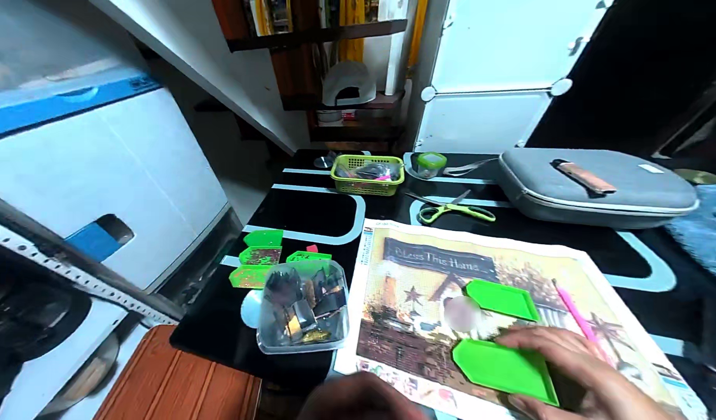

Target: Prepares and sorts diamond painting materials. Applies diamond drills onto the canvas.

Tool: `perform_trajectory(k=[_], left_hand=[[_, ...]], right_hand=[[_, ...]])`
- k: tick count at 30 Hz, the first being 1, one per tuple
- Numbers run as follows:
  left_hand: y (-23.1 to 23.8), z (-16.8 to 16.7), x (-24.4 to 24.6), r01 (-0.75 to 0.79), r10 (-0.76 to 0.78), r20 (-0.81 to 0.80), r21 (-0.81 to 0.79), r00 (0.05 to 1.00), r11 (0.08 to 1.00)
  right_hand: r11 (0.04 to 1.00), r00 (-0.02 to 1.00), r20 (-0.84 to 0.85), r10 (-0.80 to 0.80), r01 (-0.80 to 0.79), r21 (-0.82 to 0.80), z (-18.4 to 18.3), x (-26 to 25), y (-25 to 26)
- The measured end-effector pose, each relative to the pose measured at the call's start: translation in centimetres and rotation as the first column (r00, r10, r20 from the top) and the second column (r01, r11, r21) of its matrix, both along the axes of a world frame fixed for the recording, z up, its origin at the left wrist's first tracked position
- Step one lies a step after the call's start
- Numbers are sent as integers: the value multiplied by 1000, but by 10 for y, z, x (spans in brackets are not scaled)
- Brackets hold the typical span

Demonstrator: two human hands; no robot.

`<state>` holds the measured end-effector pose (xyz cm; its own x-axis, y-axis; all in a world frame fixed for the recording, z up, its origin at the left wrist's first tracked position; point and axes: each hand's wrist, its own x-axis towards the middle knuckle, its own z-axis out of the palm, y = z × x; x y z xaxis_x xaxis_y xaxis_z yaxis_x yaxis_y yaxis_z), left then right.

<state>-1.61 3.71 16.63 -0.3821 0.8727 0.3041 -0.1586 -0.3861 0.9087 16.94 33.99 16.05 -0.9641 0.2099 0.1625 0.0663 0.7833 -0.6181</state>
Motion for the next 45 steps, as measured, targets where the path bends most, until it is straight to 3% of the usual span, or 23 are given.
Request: perform_trajectory(k=[2, 5, 9, 12, 15, 17, 21, 23, 25, 28, 30, 32, 40, 45], left_hand=[[-13, 11, -20, -137, 140, -140, 26, 980, 990], [-29, 24, -53, -407, 398, -336, 46, 854, 912], [-46, 32, -89, -641, 593, -448, 57, 669, 766], [-50, 32, -106, -693, 629, -444, 24, 638, 720], [-51, 30, -115, -721, 642, -450, -4, 620, 693], [-51, 29, -118, -728, 648, -445, -15, 618, 685], [-50, 27, -121, -721, 646, -402, -53, 648, 690], [-49, 24, -122, -718, 654, -390, -30, 649, 695], [-45, 17, -120, -752, 707, -384, 48, 594, 657], [-37, 3, -111, -836, 822, -379, 183, 426, 518], [-34, -9, -106, -860, 825, -455, 210, 334, 464], [-32, -18, -103, -859, 764, -572, 186, 299, 476], [-32, -30, -95, -896, 479, -840, -19, 255, 444], [-35, -31, -100, -898, 510, -848, 106, 143, 427]], right_hand=[[1000, 999, 39, -9, 8, 17, -6, 1, 0], [999, 997, 71, 12, -16, 51, 3, -10, -1], [986, 982, -158, 102, -79, 145, 6, -57, -19], [980, 934, -308, 182, -146, 137, 10, -108, -52], [964, 926, -270, 263, -259, 51, 22, -149, -89], [956, 938, -184, 292, -287, 55, 24, -171, -108], [941, 932, 167, 322, -335, 51, 33, -200, -126], [937, 919, 227, 323, -345, 63, 34, -205, -129], [935, 931, 173, 323, -341, 92, 30, -203, -130], [933, 942, -13, 336, -331, 142, 19, -197, -128], [932, 932, -97, 350, -336, 134, 14, -193, -125], [929, 922, -118, 368, -359, 94, 11, -190, -122], [930, 927, -70, 367, -367, 18, 11, -194, -117], [917, 917, -5, 398, -398, -6, 16, -198, -117]])
